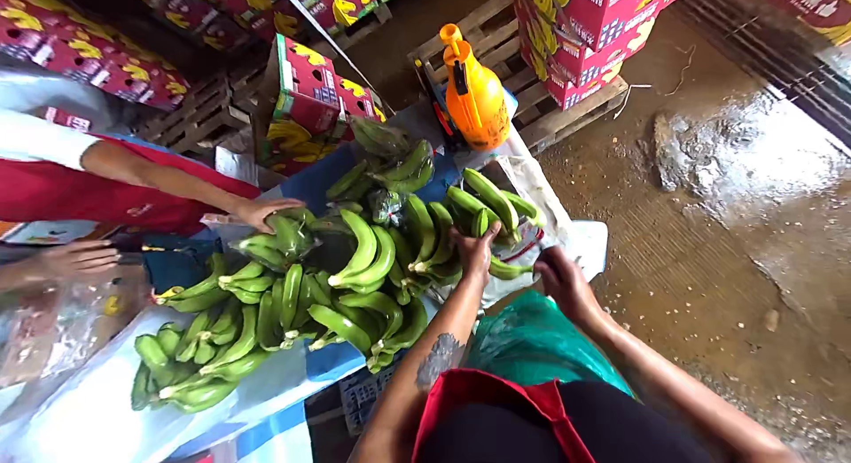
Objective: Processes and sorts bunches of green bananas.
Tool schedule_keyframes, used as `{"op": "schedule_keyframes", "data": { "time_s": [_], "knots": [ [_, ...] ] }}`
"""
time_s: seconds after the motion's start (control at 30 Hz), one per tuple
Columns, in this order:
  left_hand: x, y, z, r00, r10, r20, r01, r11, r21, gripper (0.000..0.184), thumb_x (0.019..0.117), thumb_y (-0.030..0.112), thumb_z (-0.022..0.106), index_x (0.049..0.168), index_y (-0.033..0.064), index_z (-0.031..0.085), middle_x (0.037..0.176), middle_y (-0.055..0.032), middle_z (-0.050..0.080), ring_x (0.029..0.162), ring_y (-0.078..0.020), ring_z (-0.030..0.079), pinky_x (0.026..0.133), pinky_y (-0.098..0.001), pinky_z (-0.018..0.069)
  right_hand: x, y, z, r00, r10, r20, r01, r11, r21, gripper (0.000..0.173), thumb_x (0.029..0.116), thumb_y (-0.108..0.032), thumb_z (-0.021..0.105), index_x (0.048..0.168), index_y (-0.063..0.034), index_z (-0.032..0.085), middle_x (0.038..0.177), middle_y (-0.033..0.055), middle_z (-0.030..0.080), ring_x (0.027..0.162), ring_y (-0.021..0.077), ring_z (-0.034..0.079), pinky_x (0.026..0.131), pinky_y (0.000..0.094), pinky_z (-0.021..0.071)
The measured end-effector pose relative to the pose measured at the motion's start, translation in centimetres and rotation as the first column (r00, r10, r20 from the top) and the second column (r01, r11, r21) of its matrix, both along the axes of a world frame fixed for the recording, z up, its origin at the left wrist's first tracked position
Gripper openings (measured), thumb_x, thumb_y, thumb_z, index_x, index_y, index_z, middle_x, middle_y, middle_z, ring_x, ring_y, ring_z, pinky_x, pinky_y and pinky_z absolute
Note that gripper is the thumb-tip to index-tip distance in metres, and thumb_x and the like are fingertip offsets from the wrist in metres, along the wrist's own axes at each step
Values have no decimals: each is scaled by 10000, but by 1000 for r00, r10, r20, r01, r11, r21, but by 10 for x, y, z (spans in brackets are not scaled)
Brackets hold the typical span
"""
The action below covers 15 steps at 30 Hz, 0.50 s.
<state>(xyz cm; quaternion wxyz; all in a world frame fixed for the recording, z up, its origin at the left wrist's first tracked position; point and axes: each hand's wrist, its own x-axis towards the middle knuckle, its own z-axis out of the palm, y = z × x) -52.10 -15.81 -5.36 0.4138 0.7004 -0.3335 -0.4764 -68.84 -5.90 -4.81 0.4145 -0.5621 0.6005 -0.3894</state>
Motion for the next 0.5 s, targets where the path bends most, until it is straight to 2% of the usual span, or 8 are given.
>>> {"op": "schedule_keyframes", "data": {
  "time_s": [0.07, 0.1, 0.17, 0.23, 0.3, 0.4, 0.43, 0.5],
  "knots": [
    [-1, -6, 0, 1000, -26, -1, 26, 1000, -12, 1089, 820, 164, 870, 1591, 31, 112, 1563, -262, 348, 1410, -306, 434, 1146, -446, 417, -25, -49, -34, 986, -153, -63, 148, 986, -79, 517, 936, -194, 734, 1370, 29, 561, 1347, 300, 564, 1114, 428, 648, 870, 590, 568],
    [1, -3, -1, 999, -36, -6, 36, 999, -1, 1067, 831, 173, 863, 1589, 36, 124, 1557, -257, 360, 1404, -305, 442, 1137, -455, 426, -32, -66, -54, 987, -158, -39, 155, 986, -68, 623, 906, -222, 776, 1427, 7, 523, 1437, 296, 503, 1187, 427, 614, 923, 587, 554],
    [4, -6, 1, 998, -60, -13, 60, 998, 3, 971, 864, 187, 835, 1569, 15, 191, 1512, -253, 425, 1362, -302, 487, 1102, -460, 459, -36, -92, -76, 997, -77, 28, 80, 989, -121, 553, 878, -213, 802, 1355, -11, 606, 1407, 232, 566, 1099, 316, 651, 881, 479, 564],
    [9, -11, 7, 998, -68, 9, 68, 998, 7, 829, 889, 194, 812, 1517, -23, 318, 1442, -255, 505, 1318, -299, 532, 1085, -450, 476, -26, -99, -86, 989, 4, 151, 29, 976, -214, 398, 881, -187, 785, 1225, -16, 681, 1371, 171, 618, 867, 160, 649, 684, 319, 527],
    [15, -17, 11, 993, -85, 77, 86, 996, -7, 735, 926, 200, 774, 1493, -37, 372, 1431, -264, 517, 1306, -314, 546, 1078, -454, 486, -17, -99, -85, 970, 8, 241, 41, 980, -196, 414, 901, -216, 748, 1267, -41, 667, 1396, 147, 590, 774, 100, 608, 612, 272, 504],
    [27, -14, 19, 947, -114, 300, 168, 972, -162, 570, 976, 208, 703, 1449, -25, 487, 1394, -255, 553, 1200, -324, 619, 1004, -464, 539, 0, -95, -75, 969, -94, 228, 122, 986, -111, 521, 904, -255, 746, 1360, -42, 615, 1410, 195, 562, 1041, 223, 633, 821, 375, 548],
    [29, -9, 25, 924, -109, 367, 211, 945, -251, 513, 968, 209, 706, 1400, -19, 547, 1349, -233, 596, 1142, -285, 653, 974, -432, 559, 6, -95, -73, 967, -146, 211, 167, 982, -89, 554, 891, -227, 771, 1371, -12, 596, 1389, 230, 567, 1147, 289, 622, 928, 437, 546],
    [27, 5, 40, 880, -143, 454, 344, 850, -400, 596, 889, 249, 776, 1362, -43, 562, 1250, -220, 648, 1125, -251, 657, 979, -405, 551, 15, -97, -80, 962, -217, 165, 231, 970, -72, 641, 864, -207, 805, 1398, 31, 542, 1376, 260, 581, 1269, 365, 576, 1063, 522, 488]
  ]
}}
